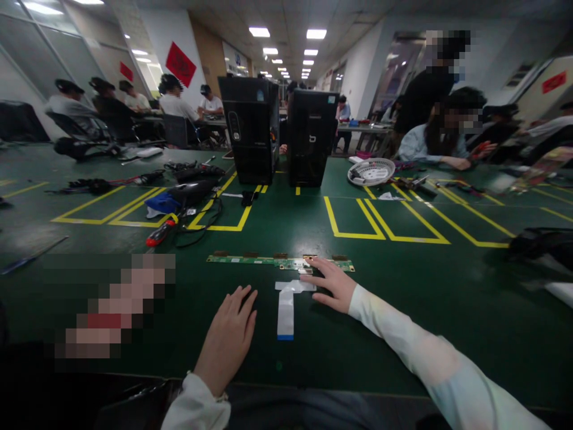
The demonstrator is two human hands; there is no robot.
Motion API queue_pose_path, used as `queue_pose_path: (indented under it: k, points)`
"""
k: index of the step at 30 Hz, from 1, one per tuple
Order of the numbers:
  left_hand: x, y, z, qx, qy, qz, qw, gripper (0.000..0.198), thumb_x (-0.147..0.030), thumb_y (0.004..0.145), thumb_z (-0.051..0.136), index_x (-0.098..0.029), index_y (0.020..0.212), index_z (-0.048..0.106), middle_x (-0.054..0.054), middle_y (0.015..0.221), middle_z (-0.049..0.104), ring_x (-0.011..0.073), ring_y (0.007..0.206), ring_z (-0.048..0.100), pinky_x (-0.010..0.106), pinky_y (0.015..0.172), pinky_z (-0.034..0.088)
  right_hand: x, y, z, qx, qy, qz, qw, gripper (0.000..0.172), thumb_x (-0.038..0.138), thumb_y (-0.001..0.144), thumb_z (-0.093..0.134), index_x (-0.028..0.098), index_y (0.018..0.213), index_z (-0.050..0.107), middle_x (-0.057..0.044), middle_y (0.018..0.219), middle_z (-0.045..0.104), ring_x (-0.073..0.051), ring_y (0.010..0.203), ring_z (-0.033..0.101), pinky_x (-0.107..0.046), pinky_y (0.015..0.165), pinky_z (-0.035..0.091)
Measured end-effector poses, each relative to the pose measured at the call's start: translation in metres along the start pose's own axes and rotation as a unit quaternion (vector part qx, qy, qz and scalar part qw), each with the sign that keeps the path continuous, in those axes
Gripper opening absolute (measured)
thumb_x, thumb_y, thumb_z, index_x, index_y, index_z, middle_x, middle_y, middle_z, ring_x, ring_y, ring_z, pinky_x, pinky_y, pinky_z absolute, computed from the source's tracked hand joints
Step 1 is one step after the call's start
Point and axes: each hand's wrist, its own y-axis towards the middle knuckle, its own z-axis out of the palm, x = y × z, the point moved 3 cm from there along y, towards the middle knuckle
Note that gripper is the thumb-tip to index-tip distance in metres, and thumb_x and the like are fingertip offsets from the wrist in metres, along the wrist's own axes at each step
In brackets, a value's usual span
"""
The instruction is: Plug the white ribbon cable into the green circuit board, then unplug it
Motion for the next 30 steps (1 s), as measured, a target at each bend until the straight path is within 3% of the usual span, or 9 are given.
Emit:
queue_pose_path:
  k: [6, 13, 25, 30]
  points:
    - [0.001, -0.001, 0.000, -0.001, -0.017, -0.008, 1.000, 0.039, -0.026, 0.095, 0.036, -0.014, 0.129, 0.051, 0.013, 0.134, 0.052, 0.0266, 0.126, 0.047, 0.048, 0.105, 0.039, 0.001, -0.002, -0.002, 0.052, 0.007, 0.027, 0.998, 0.057, 0.057, 0.089, 0.043, 0.026, 0.136, 0.048, -0.013, 0.146, 0.035, -0.030, 0.133, 0.033, -0.052, 0.108, 0.028]
    - [-0.003, 0.001, -0.005, -0.005, -0.021, -0.012, 1.000, 0.038, -0.024, 0.094, 0.036, -0.013, 0.127, 0.053, 0.013, 0.132, 0.054, 0.0268, 0.125, 0.049, 0.048, 0.104, 0.040, 0.005, -0.029, -0.013, 0.042, -0.016, 0.060, 0.997, 0.057, 0.058, 0.088, 0.045, 0.026, 0.134, 0.051, -0.014, 0.143, 0.038, -0.031, 0.131, 0.036, -0.053, 0.107, 0.030]
    - [-0.004, 0.001, -0.006, -0.002, -0.025, -0.016, 1.000, 0.038, -0.025, 0.094, 0.036, -0.016, 0.128, 0.052, 0.012, 0.133, 0.054, 0.0266, 0.126, 0.048, 0.048, 0.104, 0.040, -0.004, -0.158, -0.039, 0.009, -0.085, 0.189, 0.978, 0.054, 0.054, 0.091, 0.039, 0.029, 0.139, 0.045, -0.010, 0.148, 0.033, -0.030, 0.133, 0.036, -0.055, 0.107, 0.032]
    - [-0.002, 0.000, -0.005, 0.002, -0.021, -0.012, 1.000, 0.039, -0.025, 0.094, 0.036, -0.013, 0.127, 0.053, 0.014, 0.133, 0.054, 0.0275, 0.125, 0.048, 0.049, 0.104, 0.040, -0.016, -0.216, -0.047, 0.003, -0.114, 0.239, 0.964, 0.056, 0.054, 0.089, 0.041, 0.029, 0.140, 0.043, -0.009, 0.149, 0.033, -0.031, 0.132, 0.039, -0.053, 0.104, 0.038]
